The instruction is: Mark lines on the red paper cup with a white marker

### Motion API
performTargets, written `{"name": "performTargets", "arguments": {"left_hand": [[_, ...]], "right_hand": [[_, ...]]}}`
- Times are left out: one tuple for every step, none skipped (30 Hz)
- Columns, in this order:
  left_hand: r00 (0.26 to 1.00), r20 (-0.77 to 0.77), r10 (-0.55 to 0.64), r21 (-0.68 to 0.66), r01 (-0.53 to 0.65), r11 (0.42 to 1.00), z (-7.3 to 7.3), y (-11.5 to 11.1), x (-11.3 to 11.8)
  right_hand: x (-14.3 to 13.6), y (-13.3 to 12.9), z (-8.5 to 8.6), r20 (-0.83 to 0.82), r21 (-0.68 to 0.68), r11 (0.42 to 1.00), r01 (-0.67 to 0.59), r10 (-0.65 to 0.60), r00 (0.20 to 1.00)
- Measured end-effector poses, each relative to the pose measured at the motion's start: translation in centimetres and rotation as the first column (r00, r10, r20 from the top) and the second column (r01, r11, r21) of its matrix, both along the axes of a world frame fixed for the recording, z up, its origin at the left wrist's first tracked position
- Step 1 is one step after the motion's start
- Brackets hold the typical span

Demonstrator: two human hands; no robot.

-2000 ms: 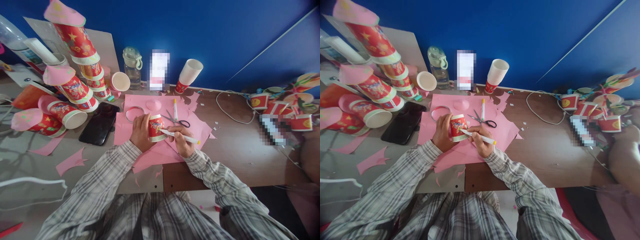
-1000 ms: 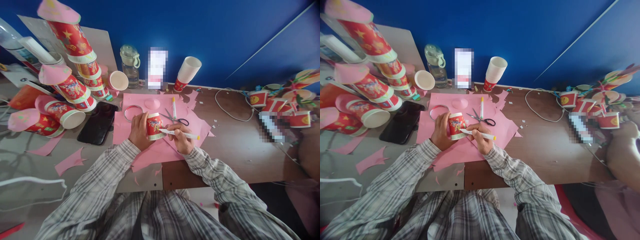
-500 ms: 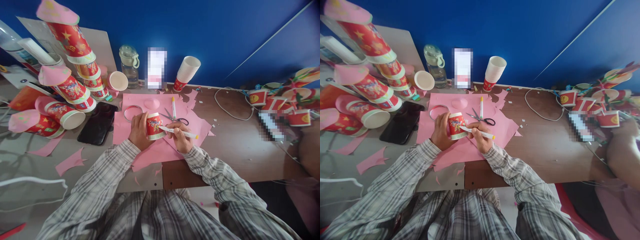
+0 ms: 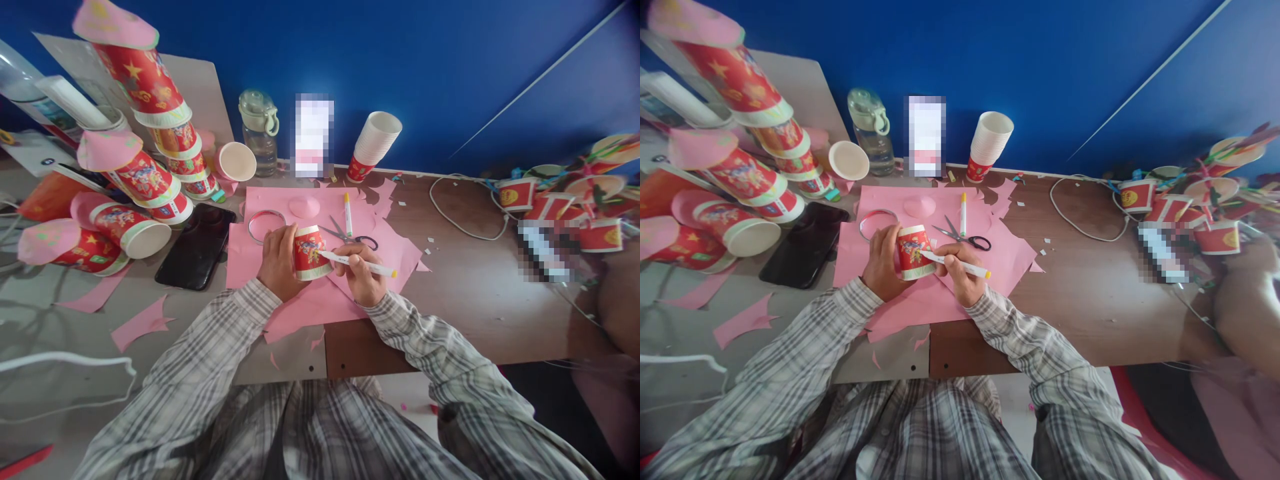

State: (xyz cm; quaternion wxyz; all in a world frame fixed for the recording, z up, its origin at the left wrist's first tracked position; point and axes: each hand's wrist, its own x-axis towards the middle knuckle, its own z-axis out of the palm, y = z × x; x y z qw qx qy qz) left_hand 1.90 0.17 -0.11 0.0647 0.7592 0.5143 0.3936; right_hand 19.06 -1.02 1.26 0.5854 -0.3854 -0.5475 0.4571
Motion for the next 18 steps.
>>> {"name": "performTargets", "arguments": {"left_hand": [[1.0,0.001,0.002,0.0,-0.002,1.0,0.0,0.0,0.01],[1.0,0.003,0.002,-0.001,-0.002,1.0,-0.01,0.0,0.03],[1.0,0.006,0.004,-0.001,-0.004,1.0,-0.02,0.0,0.06],[1.0,0.008,0.007,-0.002,-0.007,1.0,-0.04,-0.01,0.08],[1.0,0.009,0.01,-0.001,-0.01,1.0,-0.06,-0.01,0.12],[1.0,0.009,0.014,0.0,-0.014,1.0,-0.07,-0.02,0.15],[1.0,0.008,0.019,0.002,-0.019,1.0,-0.09,-0.03,0.19],[1.0,0.006,0.023,0.004,-0.023,1.0,-0.09,-0.04,0.23],[1.0,0.005,0.025,0.005,-0.025,1.0,-0.09,-0.04,0.26],[1.0,0.005,0.026,0.008,-0.026,1.0,-0.08,-0.05,0.28],[1.0,0.006,0.027,0.01,-0.027,1.0,-0.07,-0.05,0.29],[1.0,0.006,0.026,0.012,-0.026,1.0,-0.06,-0.05,0.29],[1.0,0.005,0.026,0.015,-0.026,1.0,-0.07,-0.05,0.28],[1.0,0.002,0.026,0.017,-0.026,1.0,-0.1,-0.04,0.25],[1.0,-0.003,0.026,0.018,-0.025,1.0,-0.15,-0.03,0.22],[1.0,-0.009,0.023,0.02,-0.023,1.0,-0.23,-0.01,0.19],[1.0,-0.015,0.021,0.02,-0.021,1.0,-0.31,0.01,0.16],[1.0,-0.019,0.019,0.021,-0.018,1.0,-0.38,0.03,0.14]], "right_hand": [[-0.02,-0.01,-0.01,-0.001,0.005,1.0,-0.006,0.006,1.0],[-0.04,-0.02,-0.02,-0.003,0.01,1.0,-0.015,0.015,1.0],[-0.06,-0.04,-0.03,-0.005,0.014,1.0,-0.026,0.026,1.0],[-0.08,-0.06,-0.02,-0.006,0.018,0.999,-0.036,0.037,0.999],[-0.1,-0.09,-0.02,-0.004,0.022,0.999,-0.044,0.044,0.999],[-0.12,-0.11,0.0,0.001,0.025,0.998,-0.049,0.049,0.999],[-0.14,-0.14,0.01,0.009,0.028,0.998,-0.052,0.051,0.999],[-0.16,-0.17,0.03,0.017,0.028,0.998,-0.052,0.052,0.999],[-0.17,-0.2,0.05,0.026,0.029,0.998,-0.05,0.05,0.998],[-0.18,-0.22,0.06,0.035,0.03,0.998,-0.047,0.046,0.998],[-0.19,-0.24,0.08,0.042,0.031,0.999,-0.043,0.042,0.998],[-0.19,-0.25,0.09,0.044,0.032,0.999,-0.039,0.038,0.998],[-0.19,-0.26,0.1,0.043,0.032,0.999,-0.037,0.035,0.998],[-0.18,-0.26,0.1,0.037,0.03,0.999,-0.036,0.035,0.999],[-0.18,-0.25,0.1,0.03,0.026,0.999,-0.038,0.037,0.999],[-0.17,-0.24,0.11,0.022,0.022,0.999,-0.04,0.04,0.999],[-0.17,-0.23,0.11,0.015,0.022,0.999,-0.043,0.043,0.999],[-0.16,-0.21,0.11,0.012,0.023,0.999,-0.046,0.046,0.999]]}}
